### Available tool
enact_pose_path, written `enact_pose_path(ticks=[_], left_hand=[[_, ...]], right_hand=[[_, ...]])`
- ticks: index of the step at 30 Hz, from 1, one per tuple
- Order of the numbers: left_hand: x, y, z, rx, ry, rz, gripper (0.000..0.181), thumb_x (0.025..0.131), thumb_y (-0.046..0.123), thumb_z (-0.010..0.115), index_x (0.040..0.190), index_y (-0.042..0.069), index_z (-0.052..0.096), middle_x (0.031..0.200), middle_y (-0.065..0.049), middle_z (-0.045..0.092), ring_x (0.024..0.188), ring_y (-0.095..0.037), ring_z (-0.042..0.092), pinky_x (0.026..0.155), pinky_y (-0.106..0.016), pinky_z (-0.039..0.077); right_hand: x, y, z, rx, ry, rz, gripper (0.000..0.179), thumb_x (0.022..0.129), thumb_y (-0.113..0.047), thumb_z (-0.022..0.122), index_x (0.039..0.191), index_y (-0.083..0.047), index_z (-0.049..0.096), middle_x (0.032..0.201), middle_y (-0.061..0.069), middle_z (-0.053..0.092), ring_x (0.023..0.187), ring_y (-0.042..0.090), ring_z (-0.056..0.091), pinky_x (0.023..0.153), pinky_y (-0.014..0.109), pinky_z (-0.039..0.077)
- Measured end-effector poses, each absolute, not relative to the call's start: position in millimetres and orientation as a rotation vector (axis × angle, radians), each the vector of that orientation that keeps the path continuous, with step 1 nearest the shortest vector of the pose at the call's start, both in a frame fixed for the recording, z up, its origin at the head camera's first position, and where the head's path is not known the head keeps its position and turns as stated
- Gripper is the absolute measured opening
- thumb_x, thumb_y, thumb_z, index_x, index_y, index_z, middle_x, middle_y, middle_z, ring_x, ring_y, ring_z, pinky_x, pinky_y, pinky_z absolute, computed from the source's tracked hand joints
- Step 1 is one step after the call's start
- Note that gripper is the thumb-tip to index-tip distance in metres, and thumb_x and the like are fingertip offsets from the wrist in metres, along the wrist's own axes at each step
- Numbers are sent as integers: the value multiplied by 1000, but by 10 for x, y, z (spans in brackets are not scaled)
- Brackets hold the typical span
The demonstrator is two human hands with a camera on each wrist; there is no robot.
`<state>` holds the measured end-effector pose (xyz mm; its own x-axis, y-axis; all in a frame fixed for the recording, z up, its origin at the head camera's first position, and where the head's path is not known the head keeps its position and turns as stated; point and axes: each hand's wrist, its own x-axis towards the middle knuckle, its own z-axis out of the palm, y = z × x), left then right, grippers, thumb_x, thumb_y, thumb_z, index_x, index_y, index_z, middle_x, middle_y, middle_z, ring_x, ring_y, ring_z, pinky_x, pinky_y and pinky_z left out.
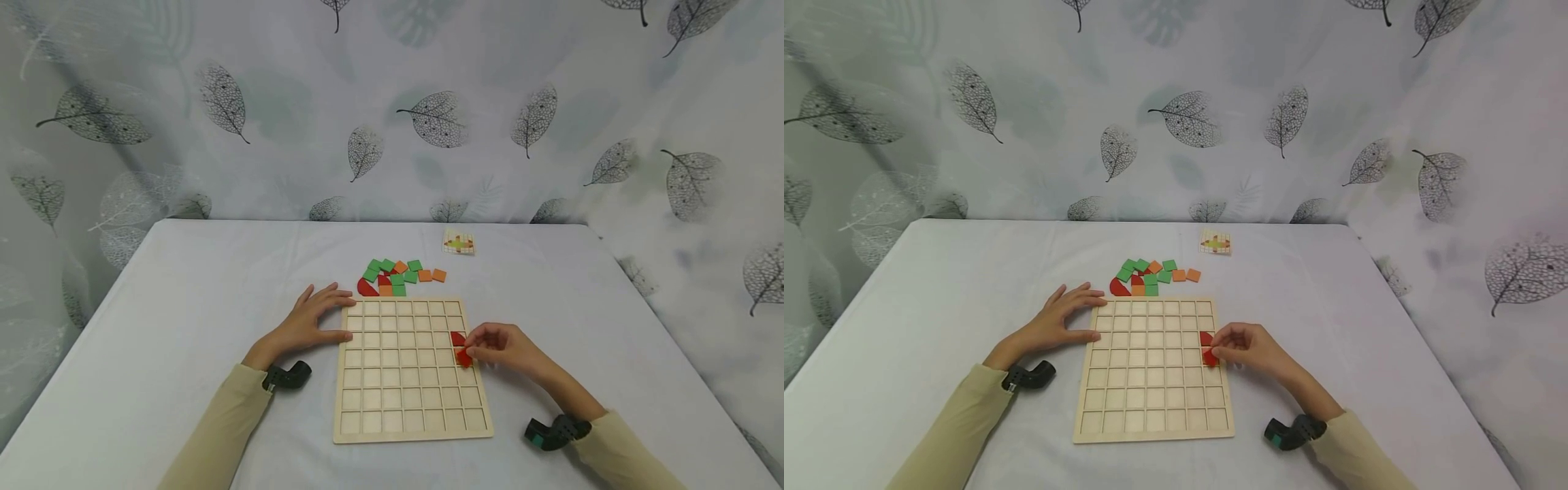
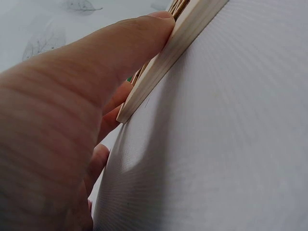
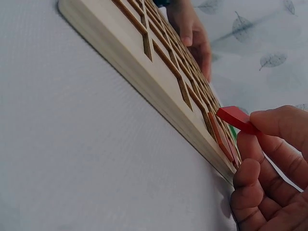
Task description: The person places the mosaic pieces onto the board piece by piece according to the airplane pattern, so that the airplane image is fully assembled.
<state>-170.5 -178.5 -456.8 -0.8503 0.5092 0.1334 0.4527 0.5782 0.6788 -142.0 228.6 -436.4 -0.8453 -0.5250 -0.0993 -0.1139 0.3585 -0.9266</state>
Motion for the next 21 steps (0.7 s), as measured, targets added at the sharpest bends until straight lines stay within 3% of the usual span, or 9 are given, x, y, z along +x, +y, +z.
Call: enact_pose_path(ticks=[14, 21], left_hand=[[-1711, -1780, -4573, 826, 2731, 1126, 56, 82, 36, 78, 130, 14, 60, 143, -8, 51, 146, -33, 24, 118, -56, -3], [-1704, -1772, -4565, 820, 2734, 1126, 56, 81, 35, 78, 130, 14, 60, 143, -9, 52, 146, -33, 25, 118, -57, -2]], right_hand=[[-1359, 2313, -4374, -686, 2195, -1465, 14, 90, -4, 68, 102, 2, 66, 87, -6, 67, 66, 5, 50, 55, 19, 44], [-1332, 2308, -4381, -783, 2151, -1464, 11, 89, -2, 69, 99, 3, 66, 87, 0, 68, 63, 6, 48, 53, 18, 44]])
